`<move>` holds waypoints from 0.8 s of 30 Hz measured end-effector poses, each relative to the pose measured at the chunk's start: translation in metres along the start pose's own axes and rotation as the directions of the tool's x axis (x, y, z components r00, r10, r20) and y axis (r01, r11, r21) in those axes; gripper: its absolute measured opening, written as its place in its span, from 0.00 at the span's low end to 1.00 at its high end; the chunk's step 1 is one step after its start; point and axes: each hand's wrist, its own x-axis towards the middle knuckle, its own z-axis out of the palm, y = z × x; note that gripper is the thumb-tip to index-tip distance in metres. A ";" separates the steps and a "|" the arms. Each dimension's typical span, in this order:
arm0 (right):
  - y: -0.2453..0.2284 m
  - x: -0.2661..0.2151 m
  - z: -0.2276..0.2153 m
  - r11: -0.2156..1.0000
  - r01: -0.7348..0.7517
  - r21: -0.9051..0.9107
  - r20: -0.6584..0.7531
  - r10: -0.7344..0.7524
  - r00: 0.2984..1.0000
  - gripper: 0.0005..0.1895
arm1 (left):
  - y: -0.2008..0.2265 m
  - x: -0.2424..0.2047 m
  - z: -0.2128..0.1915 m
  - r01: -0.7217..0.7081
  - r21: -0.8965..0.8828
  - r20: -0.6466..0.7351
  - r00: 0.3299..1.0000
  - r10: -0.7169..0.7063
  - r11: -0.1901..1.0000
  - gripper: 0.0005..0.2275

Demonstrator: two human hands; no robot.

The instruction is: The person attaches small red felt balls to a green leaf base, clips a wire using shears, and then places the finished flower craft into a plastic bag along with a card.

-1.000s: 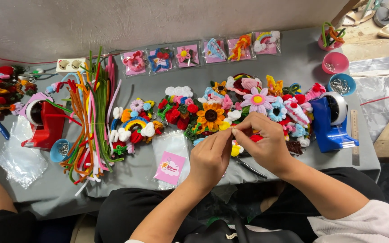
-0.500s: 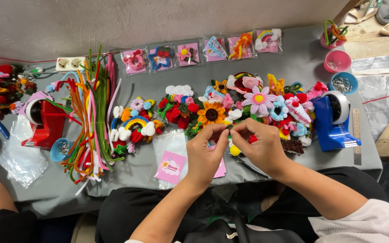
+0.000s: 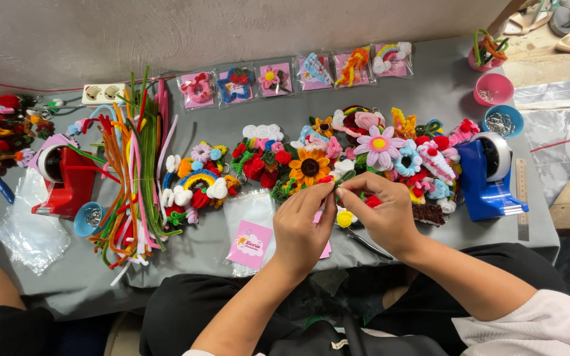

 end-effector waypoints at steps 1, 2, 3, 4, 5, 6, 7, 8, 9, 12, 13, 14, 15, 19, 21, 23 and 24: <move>0.001 0.001 -0.002 1.000 0.001 0.000 0.000 -0.001 1.000 0.02 | -0.002 0.000 0.001 -0.001 0.001 -0.001 1.000 0.001 1.000 0.10; 0.002 0.003 -0.004 0.998 -0.044 0.037 0.055 0.042 0.998 0.03 | -0.005 0.001 0.001 -0.059 0.045 -0.019 0.998 0.060 0.997 0.09; 0.003 0.004 -0.006 0.993 -0.091 0.071 0.111 0.083 0.990 0.05 | -0.007 0.001 0.002 -0.116 0.091 -0.034 0.992 0.120 0.989 0.09; 0.003 0.005 -0.008 0.993 -0.092 0.070 0.107 0.084 0.991 0.05 | -0.005 0.003 0.001 -0.118 0.088 -0.032 0.992 0.121 0.989 0.09; 0.003 0.007 -0.010 0.989 -0.120 0.089 0.144 0.107 0.984 0.05 | -0.004 0.004 0.001 -0.142 0.100 -0.039 0.988 0.147 0.985 0.09; 0.003 0.008 -0.012 0.983 -0.149 0.106 0.177 0.129 0.976 0.05 | -0.002 0.006 0.001 -0.169 0.107 -0.045 0.984 0.174 0.980 0.09; 0.003 0.010 -0.014 0.983 -0.149 0.104 0.169 0.131 0.977 0.05 | -0.002 0.006 0.000 -0.172 0.100 -0.042 0.983 0.177 0.980 0.09; 0.004 0.012 -0.016 0.977 -0.178 0.119 0.205 0.151 0.967 0.06 | -0.002 0.007 0.000 -0.174 0.102 -0.039 0.983 0.178 0.980 0.09; 0.005 0.014 -0.018 0.969 -0.206 0.133 0.241 0.170 0.955 0.06 | -0.002 0.007 -0.001 -0.175 0.103 -0.036 0.983 0.180 0.979 0.09; 0.003 0.021 -0.024 0.978 -0.156 0.136 0.293 0.110 0.950 0.04 | -0.002 0.006 0.000 -0.201 0.104 -0.010 0.979 0.203 0.974 0.08; -0.001 0.022 -0.027 0.978 -0.157 0.135 0.285 0.113 0.952 0.04 | 0.000 0.008 -0.001 -0.205 0.096 -0.007 0.978 0.207 0.974 0.08; -0.004 0.023 -0.029 0.986 -0.134 0.097 0.299 0.100 0.949 0.04 | 0.002 0.009 -0.001 -0.220 0.114 0.006 0.975 0.221 0.969 0.08; -0.007 0.024 -0.031 0.992 -0.112 0.059 0.312 0.088 0.946 0.03 | 0.004 0.010 -0.002 -0.236 0.131 0.020 0.972 0.235 0.963 0.09; -0.017 0.020 -0.032 0.997 -0.074 -0.005 0.297 0.072 0.952 0.02 | 0.007 0.009 -0.003 -0.246 0.121 0.039 0.969 0.243 0.962 0.10; -0.016 0.018 -0.029 0.998 -0.048 0.040 0.253 0.036 0.967 0.03 | 0.006 0.008 -0.004 -0.233 0.115 0.031 0.972 0.231 0.966 0.10; -0.008 0.012 -0.024 0.994 -0.066 0.089 0.228 0.044 0.973 0.03 | 0.006 0.005 -0.004 -0.227 0.112 0.022 0.974 0.226 0.968 0.09; -0.004 0.010 -0.022 0.987 -0.081 0.138 0.205 0.052 0.977 0.03 | 0.005 0.003 -0.005 -0.218 0.110 0.010 0.976 0.218 0.970 0.09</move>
